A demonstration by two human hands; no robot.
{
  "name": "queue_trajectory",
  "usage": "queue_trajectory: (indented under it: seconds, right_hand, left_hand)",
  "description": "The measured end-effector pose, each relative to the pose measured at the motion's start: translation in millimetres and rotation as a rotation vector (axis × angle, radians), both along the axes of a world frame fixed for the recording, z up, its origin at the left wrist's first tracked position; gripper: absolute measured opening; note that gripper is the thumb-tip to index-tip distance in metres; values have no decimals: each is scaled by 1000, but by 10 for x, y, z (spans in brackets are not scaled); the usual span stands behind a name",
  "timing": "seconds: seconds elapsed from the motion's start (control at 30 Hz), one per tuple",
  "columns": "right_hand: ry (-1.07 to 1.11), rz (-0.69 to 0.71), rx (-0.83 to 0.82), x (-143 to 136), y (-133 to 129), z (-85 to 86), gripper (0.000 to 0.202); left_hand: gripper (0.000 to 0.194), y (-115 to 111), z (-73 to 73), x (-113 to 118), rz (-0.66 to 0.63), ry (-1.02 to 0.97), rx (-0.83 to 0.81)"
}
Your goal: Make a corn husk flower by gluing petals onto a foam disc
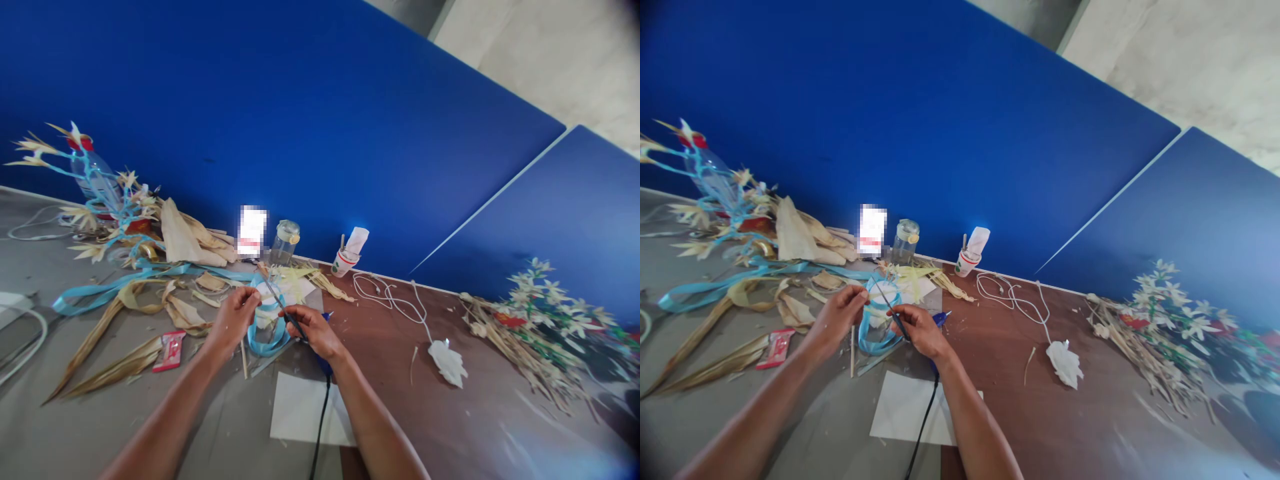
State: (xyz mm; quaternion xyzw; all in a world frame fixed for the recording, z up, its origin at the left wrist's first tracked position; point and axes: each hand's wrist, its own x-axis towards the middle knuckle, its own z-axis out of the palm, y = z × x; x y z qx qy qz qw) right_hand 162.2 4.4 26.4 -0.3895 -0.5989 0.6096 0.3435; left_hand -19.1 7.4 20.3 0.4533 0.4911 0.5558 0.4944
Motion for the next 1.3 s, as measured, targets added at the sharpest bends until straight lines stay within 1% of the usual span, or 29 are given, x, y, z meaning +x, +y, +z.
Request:
queue_trajectory:
  seconds: [0.17, 0.3, 0.43, 0.57, 0.63, 0.8, 0.9, 1.1, 1.3]
  right_hand:
    - [-41, 27, 29, -17, 2, -32, 35]
    - [-67, 55, 72, -36, 17, -117, 32]
    - [-84, 78, 104, -44, 25, -173, 28]
    - [-123, 62, 107, -49, 18, -177, 26]
    - [-119, 54, 101, -47, 14, -165, 26]
    - [-71, 25, 45, -9, 2, -72, 33]
    - [-73, 31, 45, 4, -3, -31, 35]
    - [-204, 42, 148, -20, -6, -76, 28]
    - [-316, 56, 229, -1, -8, -119, 32]
  left_hand:
    - [22, 10, 18, -10, 31, -127, -29]
    - [26, 43, 2, -17, 122, -141, -10]
    - [27, 95, -65, -40, 229, -22, 56]
    - [22, 110, -109, -76, 297, 197, 156]
    - [20, 107, -116, -91, 316, 260, 178]
    - [22, 96, -106, -109, 294, 304, 191]
    - [21, 91, -90, -107, 276, 314, 206]
    - [21, 103, -96, -101, 279, 271, 190]
    - [21, 120, -101, -106, 250, 244, 176]
